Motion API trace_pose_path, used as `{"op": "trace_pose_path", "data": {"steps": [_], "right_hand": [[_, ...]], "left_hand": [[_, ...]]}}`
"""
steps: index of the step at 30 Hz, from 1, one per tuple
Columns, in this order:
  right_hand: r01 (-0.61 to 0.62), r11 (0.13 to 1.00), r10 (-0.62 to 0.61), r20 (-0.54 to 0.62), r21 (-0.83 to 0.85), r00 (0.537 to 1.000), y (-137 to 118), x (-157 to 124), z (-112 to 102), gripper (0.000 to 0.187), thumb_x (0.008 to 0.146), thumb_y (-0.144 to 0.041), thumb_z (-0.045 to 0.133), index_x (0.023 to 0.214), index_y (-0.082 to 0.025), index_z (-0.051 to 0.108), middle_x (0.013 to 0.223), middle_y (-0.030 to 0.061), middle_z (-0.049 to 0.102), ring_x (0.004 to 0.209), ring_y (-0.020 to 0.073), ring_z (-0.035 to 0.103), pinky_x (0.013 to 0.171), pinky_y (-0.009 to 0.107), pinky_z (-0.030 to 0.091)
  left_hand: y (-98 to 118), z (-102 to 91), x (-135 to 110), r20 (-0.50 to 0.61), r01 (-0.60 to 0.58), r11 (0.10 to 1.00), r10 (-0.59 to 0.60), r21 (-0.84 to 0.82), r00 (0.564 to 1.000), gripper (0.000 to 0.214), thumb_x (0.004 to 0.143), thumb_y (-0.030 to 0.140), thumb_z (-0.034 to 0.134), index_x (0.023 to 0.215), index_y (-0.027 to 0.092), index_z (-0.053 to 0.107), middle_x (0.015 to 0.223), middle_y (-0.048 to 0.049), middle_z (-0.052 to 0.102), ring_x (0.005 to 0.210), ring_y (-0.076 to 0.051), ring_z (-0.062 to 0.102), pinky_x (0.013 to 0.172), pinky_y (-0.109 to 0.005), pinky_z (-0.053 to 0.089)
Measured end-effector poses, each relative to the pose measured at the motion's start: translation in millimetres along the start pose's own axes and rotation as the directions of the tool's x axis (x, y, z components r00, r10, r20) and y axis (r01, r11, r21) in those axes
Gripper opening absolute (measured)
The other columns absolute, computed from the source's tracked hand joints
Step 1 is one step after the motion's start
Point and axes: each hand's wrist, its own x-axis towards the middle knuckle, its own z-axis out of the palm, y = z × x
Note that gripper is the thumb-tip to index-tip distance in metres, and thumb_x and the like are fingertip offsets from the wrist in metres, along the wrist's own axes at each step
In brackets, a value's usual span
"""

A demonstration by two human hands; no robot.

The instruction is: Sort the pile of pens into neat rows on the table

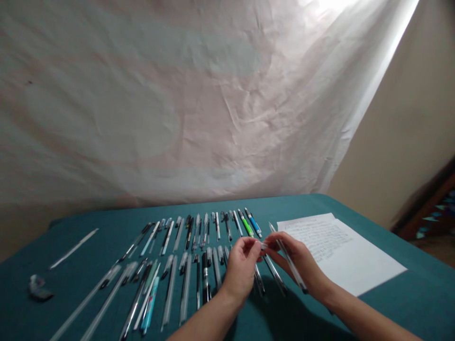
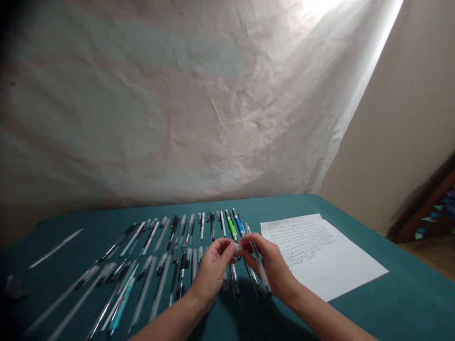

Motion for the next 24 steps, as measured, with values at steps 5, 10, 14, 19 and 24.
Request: {"op": "trace_pose_path", "data": {"steps": [5,10,14,19,24], "right_hand": [[-0.024,0.999,0.026,-0.068,0.031,0.997,-3.8,-3.1,-4.3,0.028,0.081,-0.034,0.042,0.107,-0.025,0.049,0.089,0.0043,0.058,0.081,0.0170,0.055,0.073,0.029,0.043],[-0.006,1.000,0.007,-0.070,0.023,0.998,-10.4,-5.6,-9.9,0.031,0.086,-0.035,0.029,0.092,-0.024,0.058,0.069,0.0024,0.051,0.068,0.0157,0.050,0.066,0.028,0.040],[-0.061,0.991,0.073,-0.100,0.119,0.992,-13.1,-6.5,-8.0,0.022,0.084,-0.036,0.034,0.084,-0.022,0.051,0.065,0.0009,0.051,0.063,0.0147,0.049,0.061,0.025,0.039],[-0.071,0.988,0.082,-0.079,0.135,0.993,-11.7,-5.9,-6.1,0.022,0.085,-0.035,0.035,0.075,-0.020,0.047,0.062,0.0004,0.050,0.061,0.0130,0.047,0.060,0.024,0.038],[-0.061,0.987,0.069,-0.049,0.148,0.996,-12.8,-6.9,-5.3,0.020,0.084,-0.032,0.038,0.074,-0.018,0.048,0.064,-0.0003,0.051,0.062,0.0121,0.047,0.061,0.024,0.037]], "left_hand": [[-0.5,-4.6,3.6,-0.034,0.081,0.964,-0.092,-0.252,0.995,0.027,0.071,0.035,0.055,0.084,0.013,0.050,0.080,-0.0044,0.059,0.071,-0.009,0.055,0.070,-0.023,0.042],[1.3,-8.3,6.6,-0.074,0.115,0.929,-0.150,-0.352,0.986,0.020,0.071,0.030,0.057,0.081,0.014,0.051,0.079,-0.0023,0.058,0.067,-0.006,0.053,0.067,-0.019,0.042],[2.7,-7.6,5.2,-0.054,0.114,0.928,-0.142,-0.355,0.988,0.020,0.071,0.029,0.057,0.082,0.014,0.051,0.078,-0.0018,0.058,0.067,-0.006,0.053,0.067,-0.019,0.042],[3.2,-4.7,2.6,-0.036,0.127,0.936,-0.147,-0.329,0.988,0.021,0.072,0.029,0.056,0.084,0.013,0.049,0.078,-0.0020,0.057,0.067,-0.006,0.052,0.065,-0.019,0.041],[4.4,-1.8,0.5,-0.019,0.141,0.943,-0.154,-0.302,0.988,0.021,0.073,0.029,0.056,0.085,0.013,0.049,0.076,-0.0015,0.055,0.067,-0.006,0.052,0.066,-0.019,0.041]]}}
